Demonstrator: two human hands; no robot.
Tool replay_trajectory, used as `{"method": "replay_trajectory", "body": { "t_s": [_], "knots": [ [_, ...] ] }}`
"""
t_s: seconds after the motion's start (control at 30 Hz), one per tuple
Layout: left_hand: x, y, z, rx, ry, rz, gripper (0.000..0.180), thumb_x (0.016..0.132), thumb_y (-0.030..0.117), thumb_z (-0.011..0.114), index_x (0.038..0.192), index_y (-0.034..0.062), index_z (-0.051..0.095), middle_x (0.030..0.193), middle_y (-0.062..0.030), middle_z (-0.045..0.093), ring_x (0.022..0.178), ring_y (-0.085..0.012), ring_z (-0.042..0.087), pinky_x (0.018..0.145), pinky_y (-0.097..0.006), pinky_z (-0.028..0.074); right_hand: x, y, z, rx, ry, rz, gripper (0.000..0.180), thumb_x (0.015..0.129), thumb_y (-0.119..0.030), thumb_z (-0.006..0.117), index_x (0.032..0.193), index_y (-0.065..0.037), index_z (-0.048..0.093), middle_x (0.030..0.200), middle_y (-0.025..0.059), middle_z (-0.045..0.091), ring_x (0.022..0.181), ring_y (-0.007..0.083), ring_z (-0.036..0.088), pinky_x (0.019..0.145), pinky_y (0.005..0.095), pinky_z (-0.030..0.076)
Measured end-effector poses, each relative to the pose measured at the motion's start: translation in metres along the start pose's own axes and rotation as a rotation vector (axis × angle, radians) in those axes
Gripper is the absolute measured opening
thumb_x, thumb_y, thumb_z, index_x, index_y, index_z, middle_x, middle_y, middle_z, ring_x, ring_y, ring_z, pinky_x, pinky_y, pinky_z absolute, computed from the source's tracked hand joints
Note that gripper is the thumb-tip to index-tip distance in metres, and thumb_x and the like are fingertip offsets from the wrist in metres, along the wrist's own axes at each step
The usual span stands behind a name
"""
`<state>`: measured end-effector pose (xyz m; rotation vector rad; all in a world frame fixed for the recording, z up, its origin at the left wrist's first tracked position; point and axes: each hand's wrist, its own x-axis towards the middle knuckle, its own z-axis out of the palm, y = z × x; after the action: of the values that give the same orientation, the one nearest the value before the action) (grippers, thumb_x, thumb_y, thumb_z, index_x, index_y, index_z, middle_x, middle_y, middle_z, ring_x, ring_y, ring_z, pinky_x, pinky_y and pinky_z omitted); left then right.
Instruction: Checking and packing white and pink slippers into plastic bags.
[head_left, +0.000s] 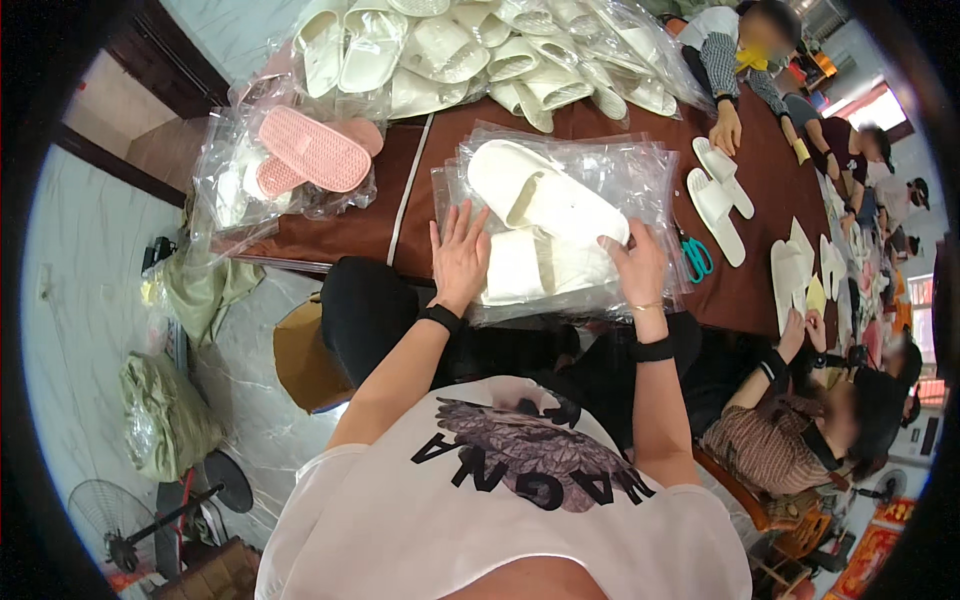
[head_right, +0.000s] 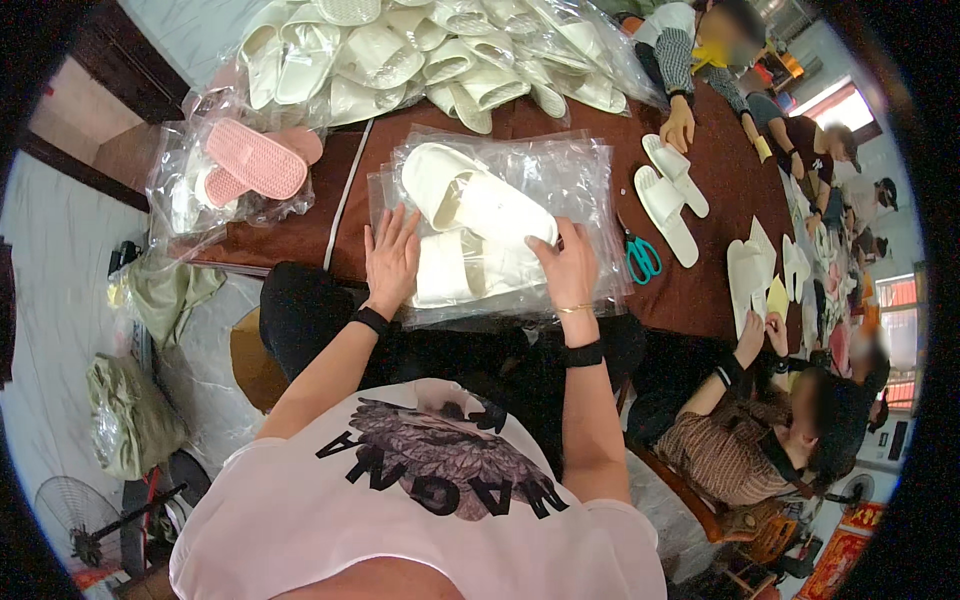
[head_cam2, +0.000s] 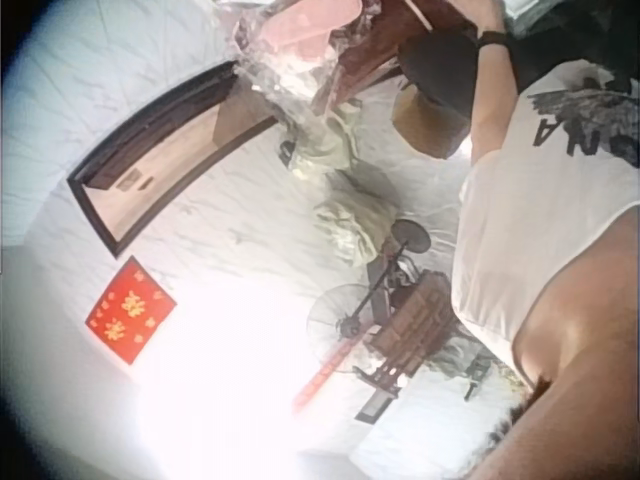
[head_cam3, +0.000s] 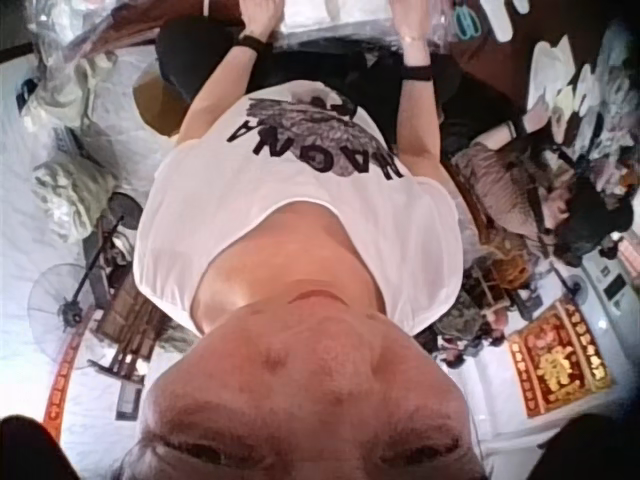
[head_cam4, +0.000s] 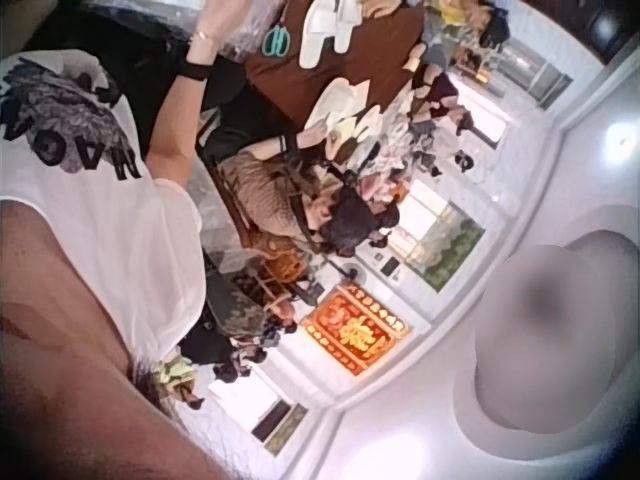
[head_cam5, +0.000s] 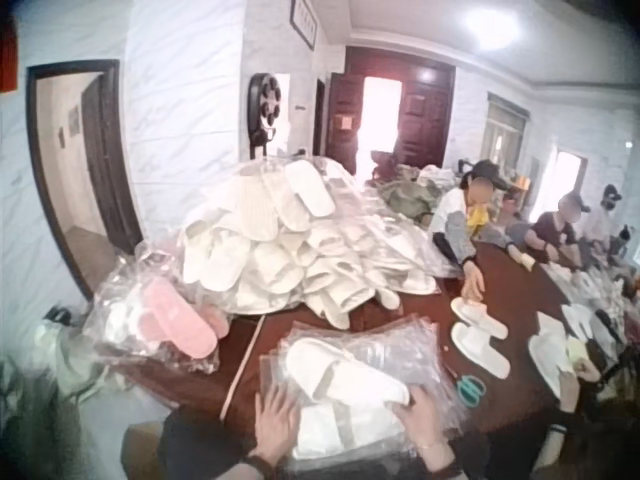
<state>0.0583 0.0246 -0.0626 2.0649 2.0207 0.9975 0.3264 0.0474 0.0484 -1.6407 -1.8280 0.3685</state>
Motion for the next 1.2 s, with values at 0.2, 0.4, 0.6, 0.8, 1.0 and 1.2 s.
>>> {"method": "replay_trajectory", "body": {
  "t_s": [0.2,0.4,0.6,0.8,1.0,1.2],
  "knots": [
    [0.001,0.005,-0.005,0.041,-0.03,0.026,0.046,0.095,0.026,0.045,0.14,0.0196,0.047,0.149,-0.0104,0.039,0.139,-0.0332,0.032,0.113,-0.059,0.016,0.017,0.016,-0.014,0.161,-0.341,0.193,0.039,0.077,-0.03,0.076,0.103,-0.002,0.066,0.082,0.0096,0.065,0.073,0.0188,0.06,0.07,0.0321,0.047],
    [0.002,0.01,-0.007,0.103,-0.076,0.025,0.047,0.095,0.029,0.047,0.142,0.0208,0.045,0.149,-0.0082,0.039,0.14,-0.0325,0.029,0.112,-0.06,0.016,0.02,0.08,0.004,0.331,-0.407,0.168,0.04,0.081,-0.027,0.074,0.103,0.005,0.066,0.092,0.0069,0.068,0.081,0.0125,0.06,0.074,0.0285,0.048],
    [-0.002,0.004,-0.005,0.276,-0.128,0.045,0.049,0.096,0.033,0.05,0.143,0.023,0.043,0.152,-0.0013,0.035,0.143,-0.0293,0.024,0.112,-0.062,0.017,0.023,0.104,-0.072,0.682,-0.316,0.475,0.032,0.085,-0.014,0.07,0.111,0.003,0.064,0.099,0.0058,0.067,0.085,0.0139,0.062,0.073,0.0277,0.05],
    [0.004,0.002,-0.005,0.137,-0.124,0.034,0.046,0.098,0.029,0.048,0.143,0.0213,0.042,0.151,-0.0025,0.035,0.144,-0.0295,0.022,0.113,-0.063,0.01,0.009,0.109,-0.084,0.88,-0.231,0.539,0.029,0.088,-0.013,0.068,0.113,0.002,0.063,0.1,0.0063,0.067,0.085,0.0142,0.063,0.072,0.0268,0.053],
    [0.008,-0.029,-0.007,-0.418,-0.145,-0.116,0.029,0.094,0.018,0.055,0.122,0.0116,0.058,0.149,-0.0086,0.036,0.143,-0.0331,0.023,0.112,-0.062,0.012,0.018,0.083,-0.03,0.881,-0.426,0.365,0.034,0.087,-0.014,0.068,0.115,0.005,0.061,0.104,0.0074,0.066,0.09,0.014,0.062,0.077,0.0275,0.05],
    [-0.016,0.003,-0.041,-0.06,-0.065,-0.124,0.019,0.092,0.02,0.06,0.089,0.0021,0.063,0.151,-0.0134,0.032,0.144,-0.0366,0.019,0.111,-0.063,0.015,0.02,0.086,0.001,1.024,-0.377,0.488,0.041,0.086,-0.018,0.07,0.117,0.007,0.059,0.107,0.0097,0.065,0.091,0.016,0.062,0.079,0.0286,0.05]
  ]
}}
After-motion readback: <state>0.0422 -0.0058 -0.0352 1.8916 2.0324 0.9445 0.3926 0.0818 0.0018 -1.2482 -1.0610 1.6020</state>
